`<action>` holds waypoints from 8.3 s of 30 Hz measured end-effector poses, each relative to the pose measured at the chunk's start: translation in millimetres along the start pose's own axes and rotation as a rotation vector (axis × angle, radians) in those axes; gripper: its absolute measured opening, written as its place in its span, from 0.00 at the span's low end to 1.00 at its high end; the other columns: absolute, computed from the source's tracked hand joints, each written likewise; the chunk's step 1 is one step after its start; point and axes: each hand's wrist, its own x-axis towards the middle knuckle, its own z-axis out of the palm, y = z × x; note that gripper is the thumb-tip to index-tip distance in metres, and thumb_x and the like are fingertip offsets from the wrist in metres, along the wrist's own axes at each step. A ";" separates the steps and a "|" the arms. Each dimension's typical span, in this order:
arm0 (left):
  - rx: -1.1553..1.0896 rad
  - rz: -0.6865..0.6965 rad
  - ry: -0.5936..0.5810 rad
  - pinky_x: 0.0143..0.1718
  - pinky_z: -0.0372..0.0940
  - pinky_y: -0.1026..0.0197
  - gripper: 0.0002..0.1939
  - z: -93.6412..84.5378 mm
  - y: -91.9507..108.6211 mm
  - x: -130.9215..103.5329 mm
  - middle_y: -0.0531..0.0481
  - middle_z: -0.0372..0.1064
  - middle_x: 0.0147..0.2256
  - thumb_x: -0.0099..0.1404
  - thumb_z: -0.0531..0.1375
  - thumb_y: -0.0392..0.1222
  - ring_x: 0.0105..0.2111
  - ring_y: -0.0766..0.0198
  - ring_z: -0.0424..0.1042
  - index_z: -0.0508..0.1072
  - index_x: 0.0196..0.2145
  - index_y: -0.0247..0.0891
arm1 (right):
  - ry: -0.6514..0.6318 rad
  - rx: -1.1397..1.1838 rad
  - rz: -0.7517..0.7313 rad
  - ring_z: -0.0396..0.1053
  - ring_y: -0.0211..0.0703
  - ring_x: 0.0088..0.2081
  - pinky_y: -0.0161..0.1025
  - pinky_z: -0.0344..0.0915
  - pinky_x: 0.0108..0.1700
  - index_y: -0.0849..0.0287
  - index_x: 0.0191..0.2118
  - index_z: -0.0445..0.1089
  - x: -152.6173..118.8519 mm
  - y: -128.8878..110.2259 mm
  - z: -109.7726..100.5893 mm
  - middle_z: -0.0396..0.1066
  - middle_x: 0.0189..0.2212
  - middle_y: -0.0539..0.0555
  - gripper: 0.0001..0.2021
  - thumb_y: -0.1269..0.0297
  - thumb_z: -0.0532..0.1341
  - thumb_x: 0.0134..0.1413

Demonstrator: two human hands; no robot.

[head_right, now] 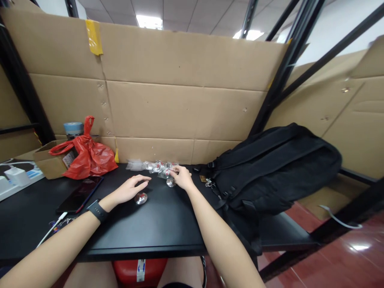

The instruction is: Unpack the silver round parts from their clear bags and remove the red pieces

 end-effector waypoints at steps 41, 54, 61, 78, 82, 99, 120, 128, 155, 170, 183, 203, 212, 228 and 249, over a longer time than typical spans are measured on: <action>0.685 -0.064 0.214 0.46 0.53 0.50 0.08 -4.7 -41.3 7.2 0.44 0.71 0.43 0.68 0.56 0.41 0.51 0.50 0.61 0.75 0.33 0.40 | -0.326 -0.222 -0.039 0.70 0.38 0.32 0.35 0.64 0.37 0.59 0.44 0.74 -10.0 9.8 -16.9 0.74 0.38 0.53 0.23 0.66 0.73 0.37; 0.345 0.042 0.252 0.44 0.48 0.54 0.05 3.2 9.3 -1.3 0.52 0.76 0.38 0.67 0.62 0.44 0.45 0.58 0.68 0.74 0.40 0.44 | -0.216 0.206 -0.254 0.72 0.42 0.36 0.38 0.69 0.34 0.56 0.50 0.69 -22.9 -35.3 0.2 0.72 0.45 0.57 0.24 0.57 0.69 0.47; 0.305 0.048 0.321 0.44 0.49 0.52 0.08 5.0 21.9 -2.6 0.51 0.77 0.41 0.69 0.60 0.45 0.46 0.58 0.67 0.79 0.36 0.45 | -0.192 0.299 -0.385 0.73 0.44 0.41 0.39 0.69 0.39 0.53 0.50 0.68 -39.7 -68.3 16.3 0.73 0.47 0.56 0.24 0.60 0.71 0.47; 0.337 0.090 0.348 0.48 0.54 0.51 0.09 5.8 23.1 -4.7 0.49 0.71 0.45 0.70 0.57 0.45 0.50 0.55 0.63 0.78 0.39 0.45 | -0.116 0.340 -0.432 0.72 0.46 0.43 0.41 0.70 0.39 0.53 0.49 0.69 -46.6 -80.3 19.6 0.73 0.45 0.56 0.23 0.59 0.71 0.47; 0.334 0.084 0.366 0.48 0.55 0.52 0.08 5.3 25.4 -4.6 0.48 0.71 0.45 0.68 0.58 0.43 0.49 0.55 0.63 0.78 0.37 0.44 | -0.126 0.369 -0.408 0.72 0.46 0.43 0.40 0.69 0.40 0.54 0.49 0.69 -47.5 -81.5 20.7 0.74 0.45 0.56 0.23 0.60 0.72 0.46; 0.300 0.033 0.362 0.48 0.56 0.50 0.08 4.6 31.5 -5.7 0.47 0.70 0.46 0.67 0.59 0.44 0.50 0.52 0.61 0.78 0.36 0.44 | -0.177 0.525 -0.298 0.74 0.46 0.42 0.41 0.70 0.39 0.55 0.43 0.70 -46.7 -81.4 23.7 0.75 0.42 0.56 0.23 0.57 0.74 0.40; 0.366 0.098 0.498 0.50 0.55 0.48 0.04 5.4 26.7 -5.5 0.47 0.70 0.44 0.62 0.66 0.45 0.51 0.51 0.61 0.81 0.31 0.46 | -0.289 0.276 -0.320 0.67 0.41 0.36 0.36 0.64 0.37 0.57 0.36 0.69 -41.7 -72.5 24.3 0.70 0.34 0.51 0.18 0.47 0.54 0.65; 0.183 0.066 0.325 0.51 0.57 0.53 0.13 2.8 33.8 -7.8 0.48 0.69 0.47 0.73 0.49 0.45 0.50 0.57 0.65 0.71 0.46 0.43 | -0.268 0.266 -0.360 0.66 0.46 0.46 0.38 0.65 0.40 0.57 0.33 0.67 -41.0 -71.4 23.1 0.67 0.44 0.56 0.15 0.51 0.55 0.64; 0.260 0.071 -0.090 0.34 0.60 0.67 0.06 -9.7 10.9 -8.4 0.52 0.77 0.31 0.66 0.58 0.38 0.32 0.64 0.74 0.75 0.34 0.40 | -0.526 -0.147 -0.278 0.68 0.37 0.27 0.32 0.59 0.32 0.60 0.37 0.71 -33.3 -49.6 6.1 0.74 0.26 0.49 0.04 0.69 0.63 0.55; -0.154 0.047 0.099 0.38 0.66 0.64 0.08 -0.2 7.3 -2.6 0.49 0.78 0.35 0.66 0.59 0.43 0.35 0.63 0.75 0.76 0.35 0.37 | -0.504 0.521 -0.250 0.74 0.39 0.34 0.38 0.71 0.35 0.59 0.35 0.66 -38.7 -60.5 19.8 0.69 0.47 0.57 0.15 0.50 0.62 0.59; -0.194 -0.001 0.106 0.42 0.67 0.63 0.05 10.0 -0.1 0.3 0.49 0.78 0.36 0.63 0.58 0.39 0.38 0.61 0.77 0.71 0.37 0.39 | -0.508 0.504 -0.134 0.76 0.41 0.30 0.38 0.73 0.33 0.60 0.52 0.71 -39.3 -58.9 29.1 0.75 0.36 0.56 0.22 0.50 0.61 0.59; 0.653 -0.060 0.100 0.57 0.53 0.40 0.21 -16.0 -63.4 20.5 0.43 0.65 0.60 0.73 0.46 0.47 0.60 0.46 0.58 0.69 0.58 0.44 | -0.254 0.100 -0.192 0.68 0.36 0.23 0.33 0.65 0.31 0.60 0.49 0.73 -39.4 -71.9 16.4 0.72 0.24 0.49 0.21 0.66 0.65 0.46; 0.607 0.195 0.411 0.50 0.61 0.53 0.19 -36.8 -19.3 10.7 0.40 0.69 0.53 0.70 0.51 0.36 0.50 0.53 0.69 0.66 0.57 0.39 | -0.040 0.077 -0.183 0.68 0.36 0.22 0.35 0.66 0.32 0.59 0.48 0.74 -27.1 -54.5 -7.9 0.75 0.27 0.50 0.20 0.62 0.65 0.46; 0.371 0.252 -0.127 0.40 0.63 0.61 0.04 12.3 10.0 -3.8 0.48 0.72 0.36 0.66 0.57 0.39 0.36 0.60 0.71 0.72 0.36 0.39 | -0.227 0.163 -0.163 0.70 0.36 0.28 0.34 0.67 0.33 0.58 0.56 0.66 -26.8 -48.0 -11.1 0.76 0.38 0.54 0.30 0.64 0.67 0.44; 0.394 0.169 -0.271 0.58 0.58 0.42 0.21 2.8 2.3 -10.3 0.41 0.62 0.61 0.67 0.59 0.48 0.60 0.44 0.62 0.71 0.57 0.52 | -0.461 -0.258 -0.269 0.70 0.40 0.28 0.34 0.64 0.33 0.59 0.43 0.76 -38.0 -54.9 -2.9 0.75 0.30 0.52 0.19 0.65 0.70 0.41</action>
